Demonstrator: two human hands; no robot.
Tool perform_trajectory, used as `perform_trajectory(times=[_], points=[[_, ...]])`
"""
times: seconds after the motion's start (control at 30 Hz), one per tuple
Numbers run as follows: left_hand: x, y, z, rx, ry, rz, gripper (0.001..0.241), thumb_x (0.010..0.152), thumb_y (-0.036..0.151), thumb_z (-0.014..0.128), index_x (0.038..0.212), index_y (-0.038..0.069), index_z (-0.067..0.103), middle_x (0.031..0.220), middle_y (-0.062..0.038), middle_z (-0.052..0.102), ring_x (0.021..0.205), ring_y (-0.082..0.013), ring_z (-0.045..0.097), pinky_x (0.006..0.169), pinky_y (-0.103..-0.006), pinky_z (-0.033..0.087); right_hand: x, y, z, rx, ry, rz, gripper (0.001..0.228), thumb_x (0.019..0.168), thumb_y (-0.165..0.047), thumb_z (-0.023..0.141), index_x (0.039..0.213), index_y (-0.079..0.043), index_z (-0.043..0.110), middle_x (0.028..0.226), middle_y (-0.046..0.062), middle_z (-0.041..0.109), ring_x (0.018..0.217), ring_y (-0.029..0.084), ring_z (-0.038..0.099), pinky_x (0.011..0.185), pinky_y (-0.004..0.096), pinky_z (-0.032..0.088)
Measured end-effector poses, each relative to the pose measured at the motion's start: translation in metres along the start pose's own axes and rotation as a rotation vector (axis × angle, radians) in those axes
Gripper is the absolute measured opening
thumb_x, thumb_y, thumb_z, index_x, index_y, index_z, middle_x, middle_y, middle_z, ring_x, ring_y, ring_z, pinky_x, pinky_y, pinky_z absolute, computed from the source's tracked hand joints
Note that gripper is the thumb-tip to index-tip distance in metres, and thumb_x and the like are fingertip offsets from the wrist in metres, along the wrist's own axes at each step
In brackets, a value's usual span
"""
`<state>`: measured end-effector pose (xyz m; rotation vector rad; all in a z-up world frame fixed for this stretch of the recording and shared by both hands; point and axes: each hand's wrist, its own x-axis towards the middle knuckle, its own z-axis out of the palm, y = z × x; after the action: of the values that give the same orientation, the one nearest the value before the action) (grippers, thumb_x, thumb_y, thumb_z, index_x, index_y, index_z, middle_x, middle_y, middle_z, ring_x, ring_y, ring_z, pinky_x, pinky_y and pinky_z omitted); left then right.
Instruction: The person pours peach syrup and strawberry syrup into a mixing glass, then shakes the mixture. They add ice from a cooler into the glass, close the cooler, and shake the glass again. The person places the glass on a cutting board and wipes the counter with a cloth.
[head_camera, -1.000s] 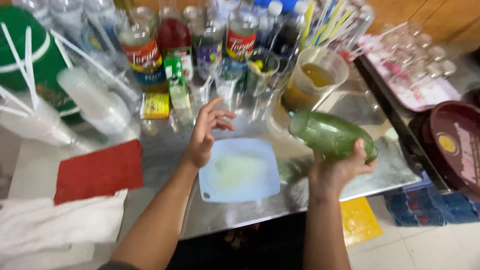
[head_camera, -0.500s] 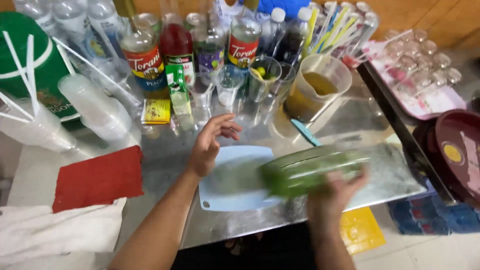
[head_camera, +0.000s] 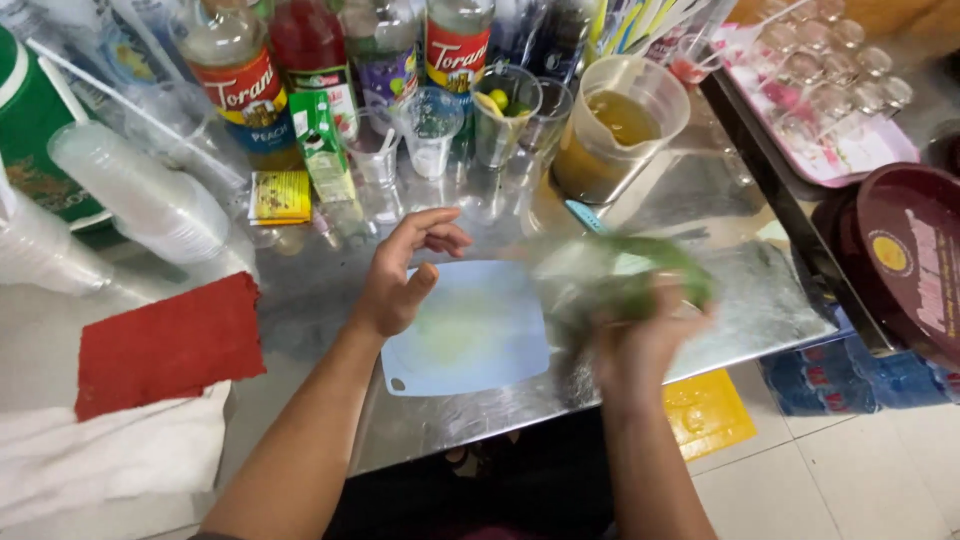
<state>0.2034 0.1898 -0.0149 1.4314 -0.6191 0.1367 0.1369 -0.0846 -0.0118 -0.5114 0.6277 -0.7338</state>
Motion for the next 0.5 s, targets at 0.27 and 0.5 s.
perform_trajectory(times=[0.27, 0.5], points=[[-0.003, 0.004, 0.002, 0.018, -0.011, 0.017, 0.082, 0.091, 0.071, 0.06, 0.14, 0.006, 0.055, 0.113, -0.011, 0.073, 0.102, -0.0203, 0.07, 0.1, -0.036, 0.049, -0.024, -0.021, 0.022, -0.029, -0.088, -0.145, 0.078, 0.088, -0.042, 0.083, 0.138, -0.031, 0.023, 0.134, 0.02, 0.042, 0.117, 0.039, 0.06, 0.1, 0.061, 0.059], [-0.001, 0.005, 0.002, 0.014, -0.011, 0.017, 0.075, 0.093, 0.065, 0.062, 0.138, 0.005, 0.058, 0.111, -0.011, 0.074, 0.1, -0.021, 0.071, 0.097, -0.0357, 0.05, -0.053, -0.036, 0.036, -0.272, -0.341, -0.097, 0.069, 0.08, -0.036, 0.076, 0.137, -0.023, 0.038, 0.138, 0.022, 0.048, 0.125, 0.038, 0.058, 0.101, 0.058, 0.055]])
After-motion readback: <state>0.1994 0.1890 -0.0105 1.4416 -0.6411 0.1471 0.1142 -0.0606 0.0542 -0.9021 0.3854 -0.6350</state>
